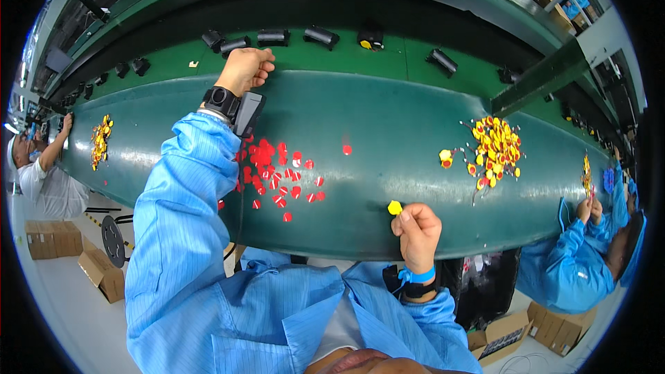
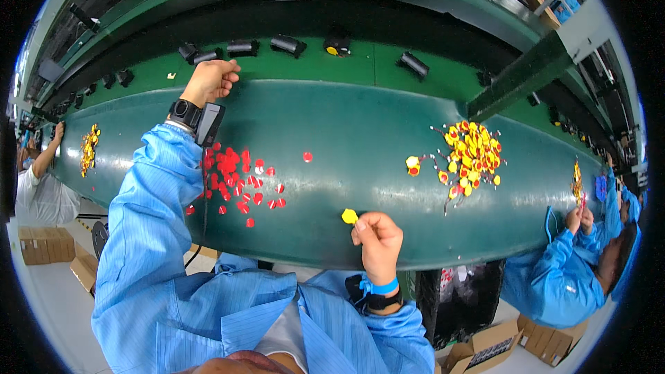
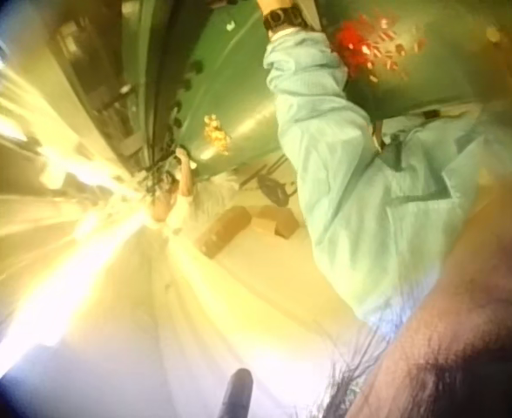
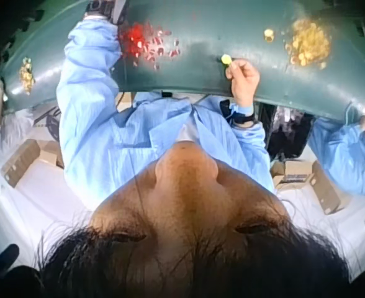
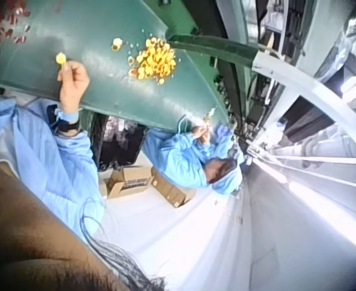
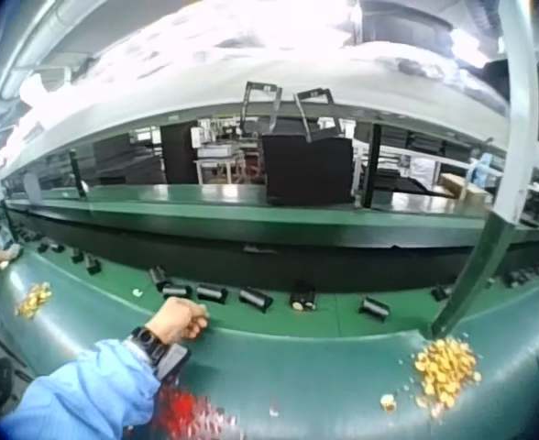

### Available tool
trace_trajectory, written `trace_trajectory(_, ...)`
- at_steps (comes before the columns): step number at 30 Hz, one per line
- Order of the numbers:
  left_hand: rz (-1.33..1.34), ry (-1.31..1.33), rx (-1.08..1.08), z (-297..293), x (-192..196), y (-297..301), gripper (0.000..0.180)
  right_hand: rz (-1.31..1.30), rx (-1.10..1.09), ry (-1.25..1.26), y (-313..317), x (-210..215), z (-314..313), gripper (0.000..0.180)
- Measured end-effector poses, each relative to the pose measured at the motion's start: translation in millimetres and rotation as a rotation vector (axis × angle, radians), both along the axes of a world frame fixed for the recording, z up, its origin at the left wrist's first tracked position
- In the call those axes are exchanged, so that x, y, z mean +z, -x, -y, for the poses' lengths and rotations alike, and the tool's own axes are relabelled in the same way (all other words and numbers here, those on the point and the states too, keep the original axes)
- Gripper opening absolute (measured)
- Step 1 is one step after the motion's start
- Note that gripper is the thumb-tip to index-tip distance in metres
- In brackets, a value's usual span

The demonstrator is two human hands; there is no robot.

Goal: Assembling small plastic components on a factory conveyor belt.

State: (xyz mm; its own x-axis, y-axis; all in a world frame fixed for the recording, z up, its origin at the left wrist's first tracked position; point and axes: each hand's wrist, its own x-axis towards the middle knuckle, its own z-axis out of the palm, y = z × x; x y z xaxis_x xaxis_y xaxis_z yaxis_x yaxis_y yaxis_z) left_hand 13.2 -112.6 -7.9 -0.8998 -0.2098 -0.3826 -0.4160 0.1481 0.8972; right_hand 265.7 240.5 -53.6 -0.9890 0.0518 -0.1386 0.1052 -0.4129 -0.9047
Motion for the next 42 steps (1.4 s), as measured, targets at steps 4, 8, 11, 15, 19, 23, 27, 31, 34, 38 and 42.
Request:
trace_trajectory(4, -0.015, -0.241, 0.105, 1.2, -13.8, 18.4, 0.024, -0.008, 0.008, 0.038, 0.1, -0.2, -4.9, 0.006)
trace_trajectory(8, 0.014, -0.418, 0.246, 10.1, -32.3, 40.1, 0.025, 0.003, 0.017, 0.017, 1.7, 0.2, -5.6, 0.004)
trace_trajectory(11, 0.007, -0.422, 0.217, 9.4, -36.7, 44.1, 0.021, 0.008, 0.01, 0.036, 1.1, -1.1, -5.3, 0.003)
trace_trajectory(15, 0.028, -0.412, 0.233, 7.4, -46.4, 45.2, 0.018, -0.001, 0.0, -0.012, 0.5, 0.7, -4.0, 0.004)
trace_trajectory(19, 0.02, -0.296, 0.203, 2.2, -44.8, 41.1, 0.016, 0.0, 0.007, -0.087, 1.5, 0.6, -1.2, 0.007)
trace_trajectory(23, -0.055, -0.293, 0.223, -0.4, -46.3, 33.5, 0.015, -0.009, 0.006, -0.095, 1.0, 0.5, 0.4, 0.008)
trace_trajectory(27, -0.158, -0.398, 0.249, 0.2, -52.6, 31.1, 0.017, -0.028, -0.017, -0.077, 0.6, -3.2, 0.2, 0.004)
trace_trajectory(31, -0.172, -0.584, 0.415, 11.1, -59.0, 38.3, 0.026, -0.051, -0.012, -0.062, 1.6, -0.6, 0.9, 0.005)
trace_trajectory(34, -0.175, -0.668, 0.523, 14.4, -56.7, 50.1, 0.033, -0.05, 0.008, -0.071, 0.7, -3.6, 0.9, 0.005)
trace_trajectory(38, -0.149, -0.585, 0.662, 17.0, -53.1, 71.9, 0.029, -0.042, 0.014, -0.067, 1.3, -0.8, 2.6, 0.005)
trace_trajectory(42, -0.143, -0.4, 0.616, 7.6, -37.0, 68.6, 0.023, -0.051, 0.005, -0.072, -0.5, -1.4, 1.2, 0.006)
